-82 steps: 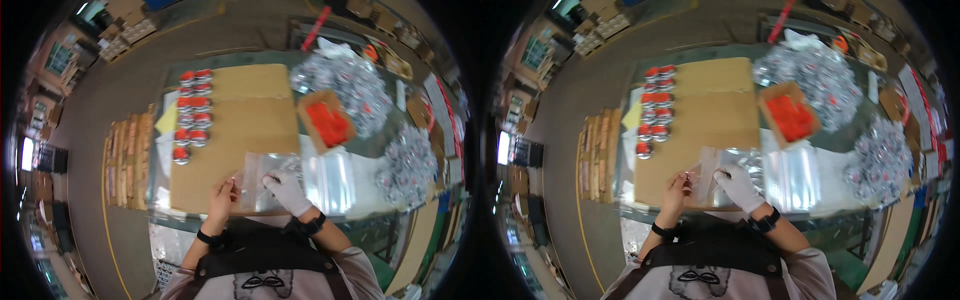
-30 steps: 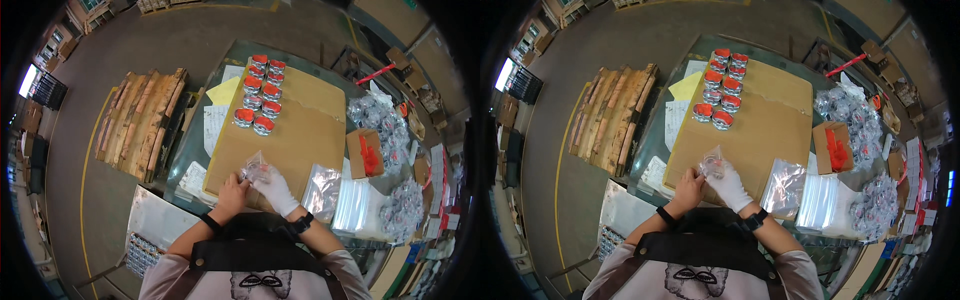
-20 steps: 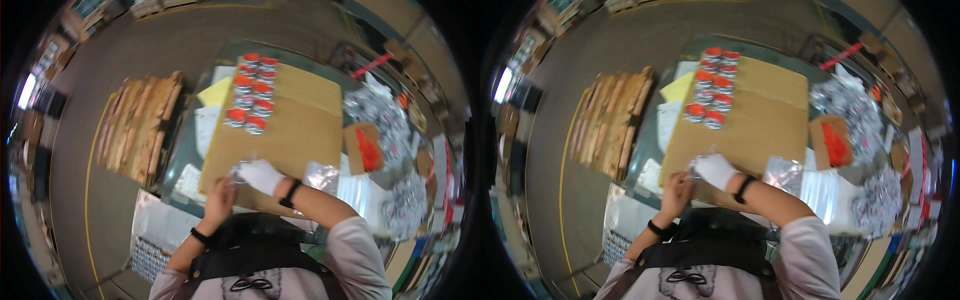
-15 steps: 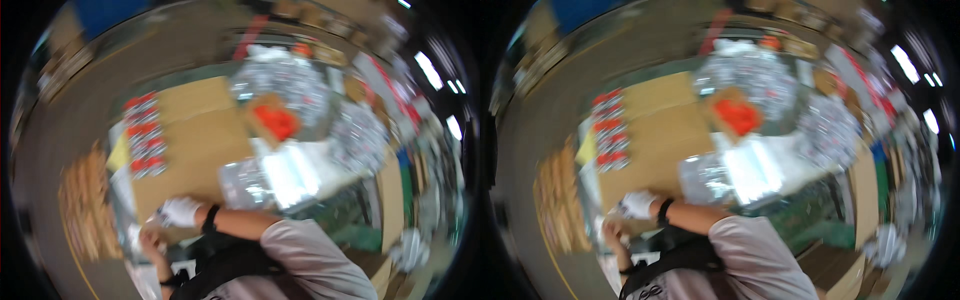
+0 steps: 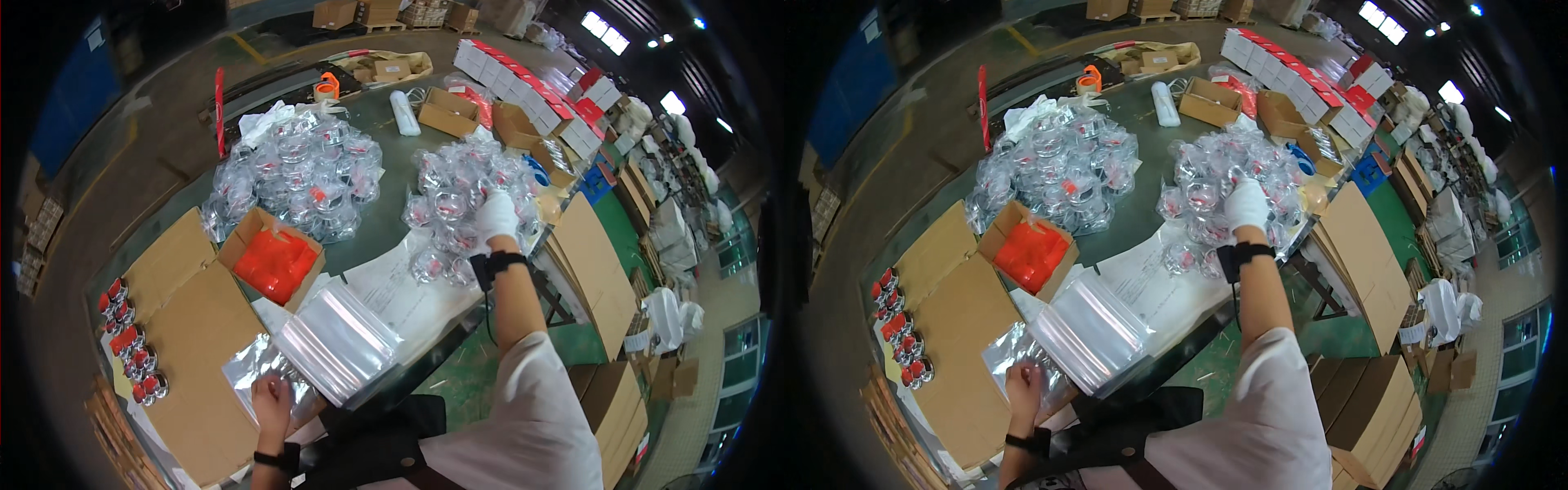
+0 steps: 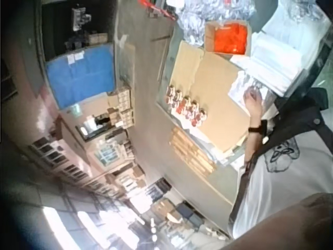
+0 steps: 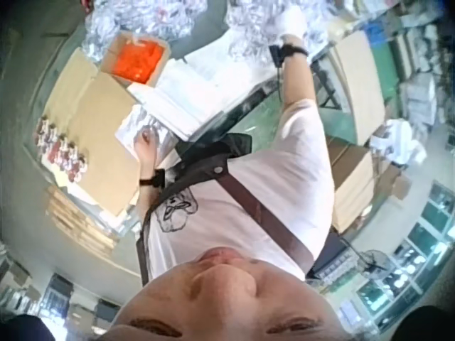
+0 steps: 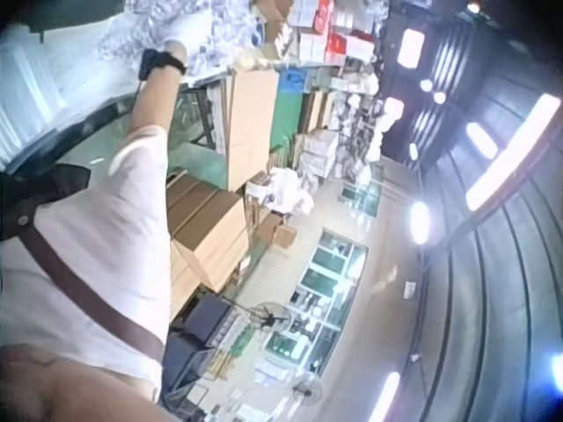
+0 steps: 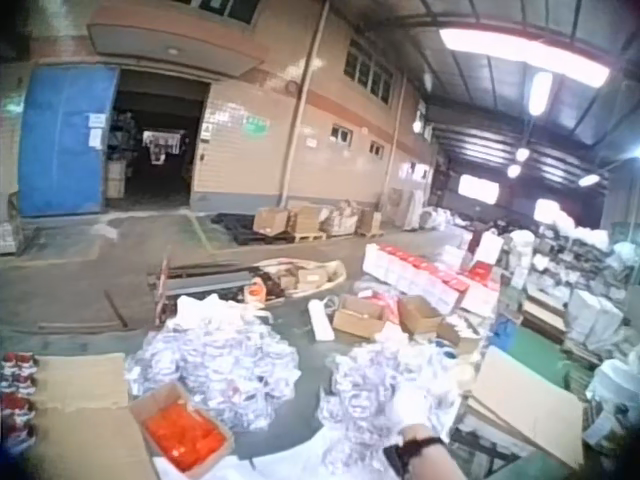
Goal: The person places red circular inserts into small glass jars arranged on a cardboard sheet. They then pick up each filled jar, place it into a clear plastic bag, and move the packaged unit to a pile on the right side of the table.
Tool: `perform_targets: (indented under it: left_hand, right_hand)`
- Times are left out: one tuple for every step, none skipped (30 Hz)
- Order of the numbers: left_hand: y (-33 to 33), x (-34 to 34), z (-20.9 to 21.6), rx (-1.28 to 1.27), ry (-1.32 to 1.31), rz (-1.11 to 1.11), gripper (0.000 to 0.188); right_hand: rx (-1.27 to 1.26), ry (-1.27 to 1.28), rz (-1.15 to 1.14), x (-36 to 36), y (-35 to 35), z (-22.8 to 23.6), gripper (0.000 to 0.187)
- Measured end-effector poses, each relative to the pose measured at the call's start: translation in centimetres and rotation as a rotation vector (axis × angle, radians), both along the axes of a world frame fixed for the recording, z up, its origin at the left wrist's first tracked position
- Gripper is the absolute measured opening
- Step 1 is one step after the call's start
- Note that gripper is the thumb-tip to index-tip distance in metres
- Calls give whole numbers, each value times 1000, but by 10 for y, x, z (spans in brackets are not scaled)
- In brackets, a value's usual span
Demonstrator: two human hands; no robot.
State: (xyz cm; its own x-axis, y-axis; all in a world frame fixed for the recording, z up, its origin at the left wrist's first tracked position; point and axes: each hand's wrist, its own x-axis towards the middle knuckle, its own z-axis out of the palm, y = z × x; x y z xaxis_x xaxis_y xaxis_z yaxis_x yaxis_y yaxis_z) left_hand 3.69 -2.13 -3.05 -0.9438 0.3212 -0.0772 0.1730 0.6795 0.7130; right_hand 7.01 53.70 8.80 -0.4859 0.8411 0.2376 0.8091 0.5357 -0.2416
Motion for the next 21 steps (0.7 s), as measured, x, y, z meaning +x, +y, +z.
perform_targets:
  left_hand:
    - [16,-5,-1,-62,20,25,27]
    - [20,-7,-6,-116,111,46,29]
    - [24,-9,-14,-166,195,47,32]
    - [27,-10,-20,-200,147,84,32]
    - [20,-9,-25,-258,97,153,31]
    - [15,-8,-28,-307,59,144,28]
    - [13,-10,-30,-351,23,120,25]
    - [6,-11,-37,-200,-16,141,22]
    - [-1,-10,-38,-41,-38,164,18]
    - [-7,-7,-32,28,-42,201,18]
    - [-9,-8,-21,116,-41,214,17]
    - [-11,-5,-2,166,-158,245,17]
    - [-17,-3,5,241,-141,201,18]
    - [-30,2,7,314,-128,176,19]
    - [-40,7,13,393,-109,144,20]
    - [-50,12,31,494,-321,210,17]
    - [-71,13,37,579,-350,351,16]
    - [-94,16,41,667,-374,493,15]
    - [-121,18,43,760,-388,638,15]
    - [-151,21,47,908,-380,832,15]
    - [-183,25,54,885,-301,1074,14]
  right_hand:
    - [-57,-155,-32,-2,17,-6,23]
    - [-48,-213,-10,-17,7,-1,23]
    - [-51,-255,-13,-19,11,0,24]
    - [-64,-299,-1,-20,16,-5,25]
    - [-21,-224,60,-26,1,-9,28]
    - [14,-147,117,-24,-15,-8,31]
    - [9,53,172,-16,-34,-5,34]
    - [90,305,255,-17,-62,-9,31]
    - [101,408,376,-23,-105,-9,26]
    - [-777,552,435,-25,-167,8,24]
    - [-738,468,728,-20,-206,-17,21]
    - [-787,205,943,-17,-248,-39,21]
    - [-1163,160,1065,-20,-292,-90,29]
    - [-929,148,1126,-27,-353,-78,37]
    - [-941,-45,1189,-36,-392,-83,43]
    - [-991,-124,1189,-41,-421,-84,40]
    - [-1023,-103,1173,-47,-442,-78,37]
    - [-1057,-85,1157,-52,-458,-69,35]
    - [-1089,-68,1150,-59,-475,-61,32]
    - [-1257,42,1148,-65,-488,-54,22]
    - [-1418,6,1156,-74,-513,-47,21]
